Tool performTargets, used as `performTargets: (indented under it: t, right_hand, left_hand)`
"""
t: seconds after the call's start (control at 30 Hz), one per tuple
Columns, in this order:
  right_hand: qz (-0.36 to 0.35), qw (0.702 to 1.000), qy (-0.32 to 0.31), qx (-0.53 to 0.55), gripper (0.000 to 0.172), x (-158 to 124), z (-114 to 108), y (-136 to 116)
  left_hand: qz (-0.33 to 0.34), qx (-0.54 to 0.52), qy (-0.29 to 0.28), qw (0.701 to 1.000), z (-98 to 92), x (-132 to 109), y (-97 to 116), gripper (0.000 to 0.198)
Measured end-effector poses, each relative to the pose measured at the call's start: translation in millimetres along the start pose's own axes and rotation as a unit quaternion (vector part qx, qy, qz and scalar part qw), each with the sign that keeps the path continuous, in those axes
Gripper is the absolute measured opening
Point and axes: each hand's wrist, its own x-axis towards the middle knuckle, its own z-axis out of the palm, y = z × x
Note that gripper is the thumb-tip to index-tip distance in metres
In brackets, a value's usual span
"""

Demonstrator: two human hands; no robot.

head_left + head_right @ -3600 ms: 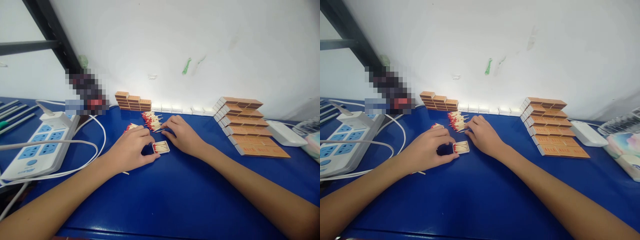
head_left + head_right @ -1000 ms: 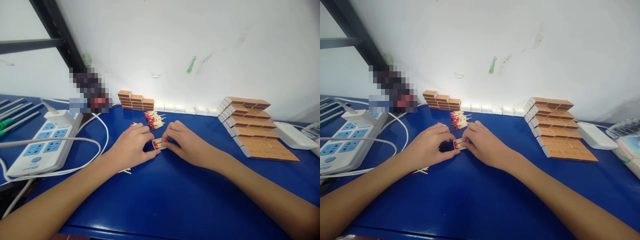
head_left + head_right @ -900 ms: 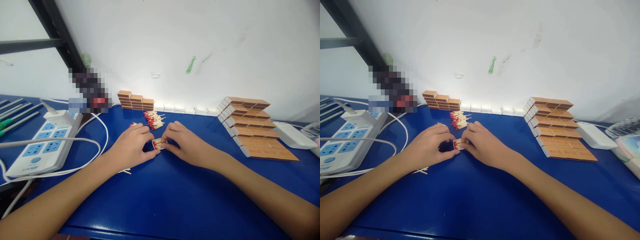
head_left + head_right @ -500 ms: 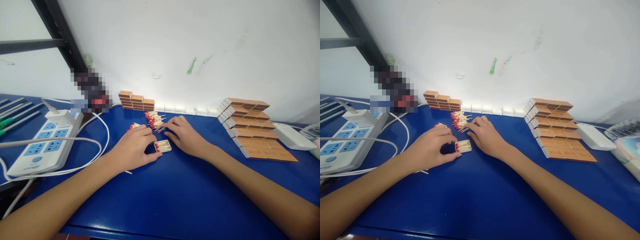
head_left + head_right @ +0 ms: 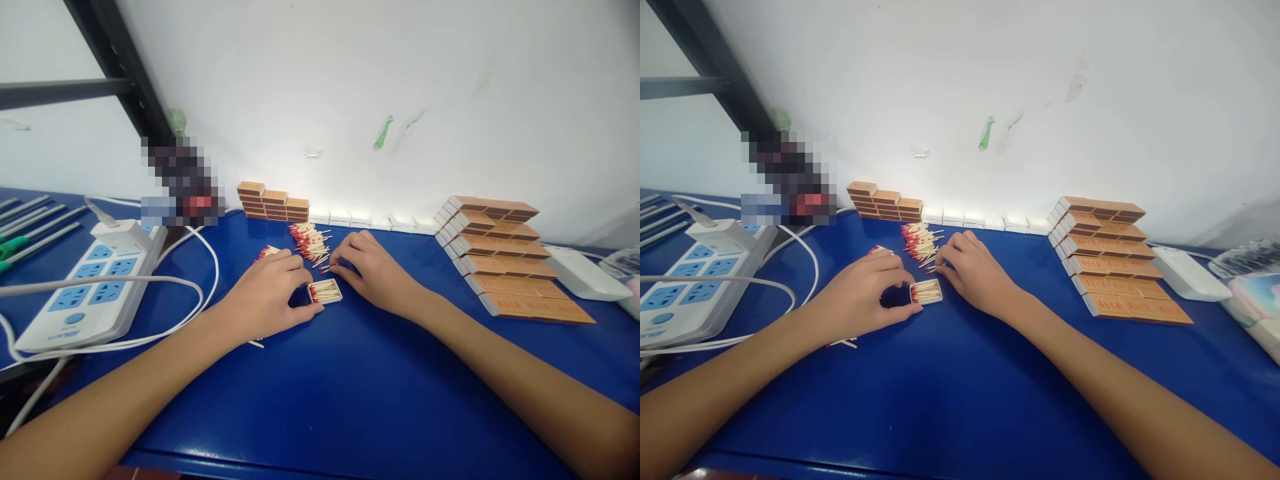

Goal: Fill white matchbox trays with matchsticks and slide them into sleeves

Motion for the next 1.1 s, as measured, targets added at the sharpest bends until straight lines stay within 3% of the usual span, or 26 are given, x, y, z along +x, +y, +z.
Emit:
performTargets:
  t: [0.4, 0.67, 0.87, 1.1]
  right_hand:
    - [0.003, 0.999, -0.032, 0.001, 0.016, 0.7, -0.2, -0.9]
    - [-0.005, 1.000, -0.020, 0.003, 0.013, 1.6, -13.9, -11.3]
    - [0.005, 0.997, -0.073, 0.007, 0.009, -3.3, -11.0, -2.8]
    - [0.009, 0.996, -0.087, 0.004, 0.020, -3.0, -6.9, 0.2]
  left_hand:
    - [-0.004, -0.004, -0.001, 1.000, 0.5, -0.2, -0.4, 0.031]
    - [-0.007, 0.004, -0.003, 1.000, 0.2, 0.6, -0.8, 0.033]
    - [-0.001, -0.007, -0.001, 1.000, -1.2, -0.1, 0.7, 0.030]
    - [0.008, -0.017, -0.006, 1.000, 0.2, -0.6, 0.3, 0.031]
